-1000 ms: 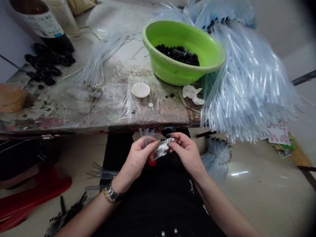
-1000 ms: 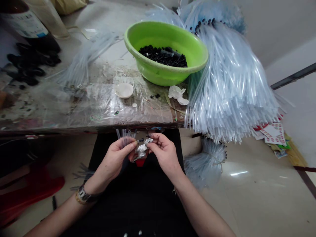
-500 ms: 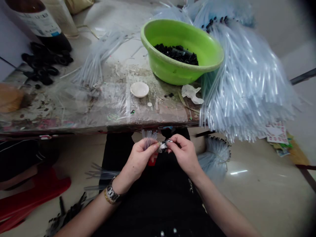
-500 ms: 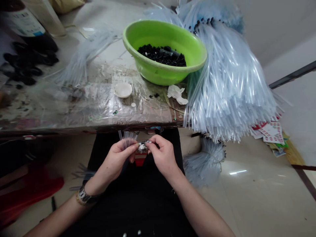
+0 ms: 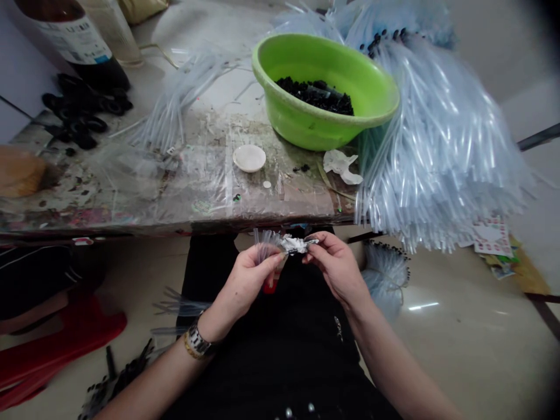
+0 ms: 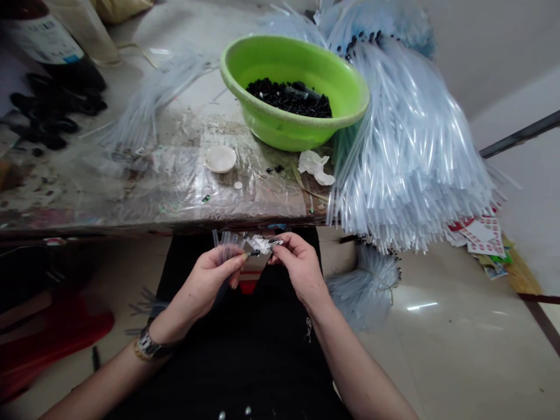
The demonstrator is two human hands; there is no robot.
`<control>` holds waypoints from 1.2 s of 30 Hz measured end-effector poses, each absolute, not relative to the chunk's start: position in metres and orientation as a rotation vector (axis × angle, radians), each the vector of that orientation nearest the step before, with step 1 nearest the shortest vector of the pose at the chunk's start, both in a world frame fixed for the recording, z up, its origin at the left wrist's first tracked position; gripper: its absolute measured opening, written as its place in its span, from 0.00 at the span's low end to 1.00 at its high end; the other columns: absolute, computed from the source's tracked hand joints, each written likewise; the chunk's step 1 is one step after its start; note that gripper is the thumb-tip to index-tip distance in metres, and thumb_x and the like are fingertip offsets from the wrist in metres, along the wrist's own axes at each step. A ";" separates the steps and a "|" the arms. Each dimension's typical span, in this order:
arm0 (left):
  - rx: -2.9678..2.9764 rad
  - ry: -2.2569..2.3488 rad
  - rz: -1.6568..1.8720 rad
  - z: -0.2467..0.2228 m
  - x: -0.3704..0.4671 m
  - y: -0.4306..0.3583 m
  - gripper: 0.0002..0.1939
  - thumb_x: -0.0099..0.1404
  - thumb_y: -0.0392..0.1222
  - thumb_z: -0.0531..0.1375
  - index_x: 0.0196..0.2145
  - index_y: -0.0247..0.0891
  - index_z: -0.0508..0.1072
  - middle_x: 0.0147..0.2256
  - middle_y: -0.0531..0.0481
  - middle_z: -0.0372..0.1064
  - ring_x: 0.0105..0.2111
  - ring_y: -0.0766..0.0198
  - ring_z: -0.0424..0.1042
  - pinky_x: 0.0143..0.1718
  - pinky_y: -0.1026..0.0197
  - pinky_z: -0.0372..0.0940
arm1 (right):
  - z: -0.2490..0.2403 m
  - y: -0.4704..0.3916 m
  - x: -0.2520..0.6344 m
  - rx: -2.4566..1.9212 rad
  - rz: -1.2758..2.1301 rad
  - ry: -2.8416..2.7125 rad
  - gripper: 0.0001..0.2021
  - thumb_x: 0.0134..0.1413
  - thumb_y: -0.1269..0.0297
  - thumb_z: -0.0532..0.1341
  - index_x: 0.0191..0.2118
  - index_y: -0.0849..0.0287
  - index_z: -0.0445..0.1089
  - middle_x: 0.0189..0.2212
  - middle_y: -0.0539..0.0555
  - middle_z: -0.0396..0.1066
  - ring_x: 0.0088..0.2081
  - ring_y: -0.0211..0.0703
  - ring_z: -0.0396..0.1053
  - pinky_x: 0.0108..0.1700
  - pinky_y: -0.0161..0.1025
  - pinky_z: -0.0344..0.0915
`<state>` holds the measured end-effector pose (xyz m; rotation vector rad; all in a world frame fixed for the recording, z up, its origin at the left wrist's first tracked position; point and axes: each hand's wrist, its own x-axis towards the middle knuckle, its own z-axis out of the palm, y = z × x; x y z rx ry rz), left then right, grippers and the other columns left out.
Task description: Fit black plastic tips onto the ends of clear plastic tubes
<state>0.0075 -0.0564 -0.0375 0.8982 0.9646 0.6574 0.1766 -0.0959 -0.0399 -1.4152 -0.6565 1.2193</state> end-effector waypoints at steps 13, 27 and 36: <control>1.536 0.991 0.729 -0.039 0.005 -0.057 0.06 0.62 0.39 0.59 0.30 0.38 0.75 0.31 0.50 0.69 0.33 0.61 0.66 0.37 0.62 0.60 | -0.013 -0.105 0.170 -1.628 0.841 -1.460 0.04 0.54 0.70 0.58 0.30 0.57 0.69 0.29 0.50 0.70 0.34 0.40 0.67 0.38 0.37 0.61; 1.076 1.015 0.625 -0.037 0.007 -0.055 0.05 0.59 0.39 0.60 0.29 0.36 0.72 0.15 0.59 0.59 0.15 0.72 0.56 0.20 0.67 0.55 | -0.043 -0.090 0.179 -1.440 1.260 -0.587 0.12 0.38 0.62 0.69 0.24 0.59 0.65 0.20 0.44 0.64 0.22 0.31 0.61 0.25 0.30 0.63; 0.916 0.979 0.628 -0.042 0.008 -0.055 0.08 0.57 0.42 0.63 0.28 0.33 0.72 0.16 0.57 0.62 0.15 0.73 0.57 0.19 0.68 0.54 | -0.033 -0.099 0.164 -1.344 1.348 -0.613 0.09 0.42 0.65 0.68 0.27 0.59 0.67 0.26 0.46 0.69 0.23 0.31 0.64 0.28 0.31 0.66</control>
